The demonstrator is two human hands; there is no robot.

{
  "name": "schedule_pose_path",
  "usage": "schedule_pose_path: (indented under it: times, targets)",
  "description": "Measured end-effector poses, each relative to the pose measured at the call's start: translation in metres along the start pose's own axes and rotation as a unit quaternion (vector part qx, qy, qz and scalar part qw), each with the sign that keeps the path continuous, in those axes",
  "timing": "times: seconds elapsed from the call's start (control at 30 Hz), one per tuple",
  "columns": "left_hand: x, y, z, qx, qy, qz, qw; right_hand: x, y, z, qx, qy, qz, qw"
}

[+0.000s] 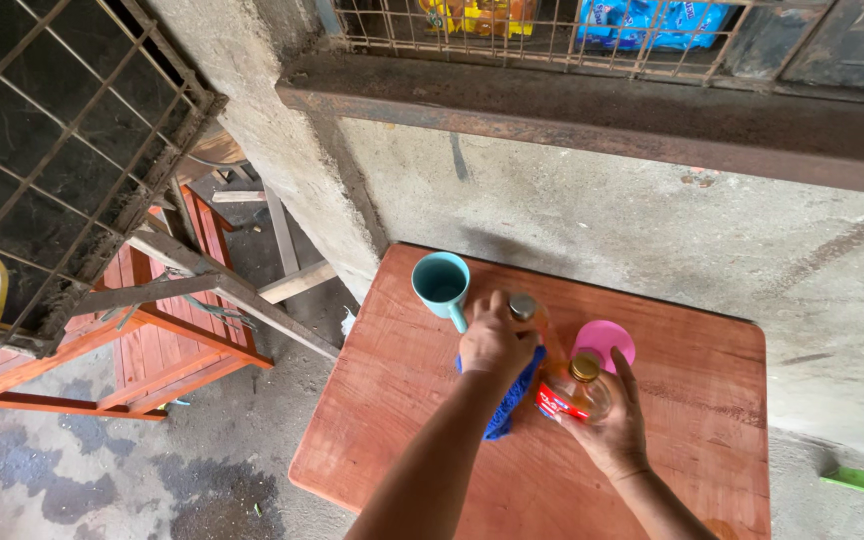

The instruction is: The person applies reddish-brown stain to a wooden chair using a cloth, repeatedly dipping the cloth into a small container. The person then pours additional stain from a bottle into the container and continues applying stain to the chair's backrest and seat slats.

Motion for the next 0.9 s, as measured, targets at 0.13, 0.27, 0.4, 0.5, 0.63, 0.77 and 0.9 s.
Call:
schedule_pose_path:
  times: [0.13,0.27,0.4,0.5,0.63,0.77,0.9]
  targets:
    - [0.015,0.008,0.0,-0.023,-0.042,0.01,0.999,0.0,0.001,-0.015,-0.012,0.006,-0.007,1.0]
    - [0.012,0.012,-0.006,0.049,0.013,0.036,0.998,0.0,0.006,-0.012,0.013,-0.008,-0.007,1.0]
    - [0.004,0.014,0.004,0.067,0.031,0.033,0.997,-0.004,0.004,0.002,0.053,-0.061,-0.015,0.997]
    - [-0.003,0.014,0.012,0.052,0.031,0.027,0.998,-0.007,0.001,0.003,0.046,0.009,-0.01,0.999]
    - [-0.016,0.004,0.014,0.022,0.028,0.004,0.999,-0.013,0.002,-0.002,0.009,-0.01,0.009,1.0]
    - [-0.033,0.009,0.011,0.05,0.081,-0.025,0.995,-0.013,0.009,-0.019,0.028,-0.001,-0.015,1.0]
    - [-0.065,0.032,0.003,0.072,0.121,-0.146,0.979,0.003,0.009,-0.036,0.075,-0.015,-0.008,0.997]
Point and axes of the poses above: each hand's wrist, its own y-axis away from the middle knuckle, its own z-axis out of the palm, x = y × z, the point moved 7 cm from there along -y, towards the middle knuckle, and after that the axes turned 1 degree about -z, right-handed, at the moved point
